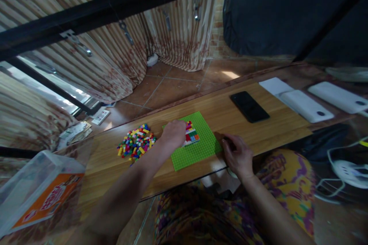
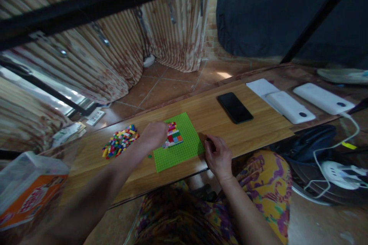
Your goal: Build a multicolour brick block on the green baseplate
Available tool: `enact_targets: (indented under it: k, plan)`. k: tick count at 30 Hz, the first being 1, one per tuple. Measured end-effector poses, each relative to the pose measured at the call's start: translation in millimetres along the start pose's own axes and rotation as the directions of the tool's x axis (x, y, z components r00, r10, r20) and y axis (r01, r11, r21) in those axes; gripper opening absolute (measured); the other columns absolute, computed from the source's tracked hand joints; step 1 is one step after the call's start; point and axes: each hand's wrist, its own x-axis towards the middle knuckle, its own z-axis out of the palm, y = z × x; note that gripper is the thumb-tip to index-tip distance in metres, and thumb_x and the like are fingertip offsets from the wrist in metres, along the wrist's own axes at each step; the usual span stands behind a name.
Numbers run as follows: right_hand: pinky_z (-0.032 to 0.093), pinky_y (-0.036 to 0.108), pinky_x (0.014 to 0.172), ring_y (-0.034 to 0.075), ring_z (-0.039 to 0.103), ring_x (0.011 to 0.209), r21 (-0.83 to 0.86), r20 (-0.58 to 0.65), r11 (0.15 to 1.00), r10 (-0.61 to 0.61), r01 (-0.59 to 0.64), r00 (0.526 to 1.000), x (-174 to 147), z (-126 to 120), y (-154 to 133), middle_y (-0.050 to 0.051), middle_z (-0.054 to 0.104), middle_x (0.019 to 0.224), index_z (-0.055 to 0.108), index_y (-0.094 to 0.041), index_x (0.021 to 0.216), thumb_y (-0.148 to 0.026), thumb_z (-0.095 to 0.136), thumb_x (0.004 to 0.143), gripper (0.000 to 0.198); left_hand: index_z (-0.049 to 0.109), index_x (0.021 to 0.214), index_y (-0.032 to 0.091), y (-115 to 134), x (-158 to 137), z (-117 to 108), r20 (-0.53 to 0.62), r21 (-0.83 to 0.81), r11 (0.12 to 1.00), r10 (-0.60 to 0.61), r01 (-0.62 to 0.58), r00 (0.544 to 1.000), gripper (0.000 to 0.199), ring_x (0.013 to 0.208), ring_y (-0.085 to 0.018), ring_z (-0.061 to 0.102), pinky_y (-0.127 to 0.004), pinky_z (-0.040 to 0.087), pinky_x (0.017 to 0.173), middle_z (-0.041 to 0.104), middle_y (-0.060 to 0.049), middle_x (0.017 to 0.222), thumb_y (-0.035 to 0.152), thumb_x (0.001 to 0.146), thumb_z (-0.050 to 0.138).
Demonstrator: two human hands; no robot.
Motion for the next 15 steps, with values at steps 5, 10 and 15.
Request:
enact_targets:
  k: [5, 10, 15]
  plan:
    - [0.055, 0.038, 0.081, 0.023, 0.068, 0.09, 0.007, -0.004, 1.0, 0.002, -0.002, 1.0, -1, 2, 3, 0.01, 0.072, 0.099, 0.068, -0.019, 0.106, -0.039, 0.052, 0.091, 0.03, 0.074, 0.077, 0.019, -25, 2, 6, 0.01, -0.164, 0.983, -0.082, 0.083, 0.997, 0.011, 0.073, -0.017, 0.065, -0.026, 0.049, 0.069, 0.071, -0.003, 0.073, 0.027, 0.07, 0.071]
    - [0.055, 0.041, 0.084, 0.024, 0.068, 0.092, 0.038, 0.013, 0.996, 0.075, -0.075, 0.997, 0, -1, 8, 0.011, 0.073, 0.101, 0.069, -0.017, 0.107, -0.043, 0.054, 0.089, 0.035, 0.074, 0.078, 0.017, -37, 11, 12, 0.053, -0.252, 0.958, -0.126, 0.135, 0.991, 0.016, 0.063, -0.013, 0.06, -0.022, 0.044, 0.058, 0.068, 0.0, 0.065, 0.028, 0.067, 0.073]
    - [0.054, 0.039, 0.084, 0.023, 0.066, 0.095, 0.17, 0.144, 0.981, 0.065, -0.089, 0.987, 7, -9, -9, 0.01, 0.071, 0.104, 0.069, -0.019, 0.108, -0.044, 0.055, 0.089, 0.034, 0.07, 0.062, 0.018, -33, 25, 6, 0.163, -0.252, 0.957, -0.105, 0.144, 0.981, 0.011, 0.055, -0.013, 0.058, -0.021, 0.044, 0.054, 0.061, 0.003, 0.05, 0.026, 0.058, 0.077]
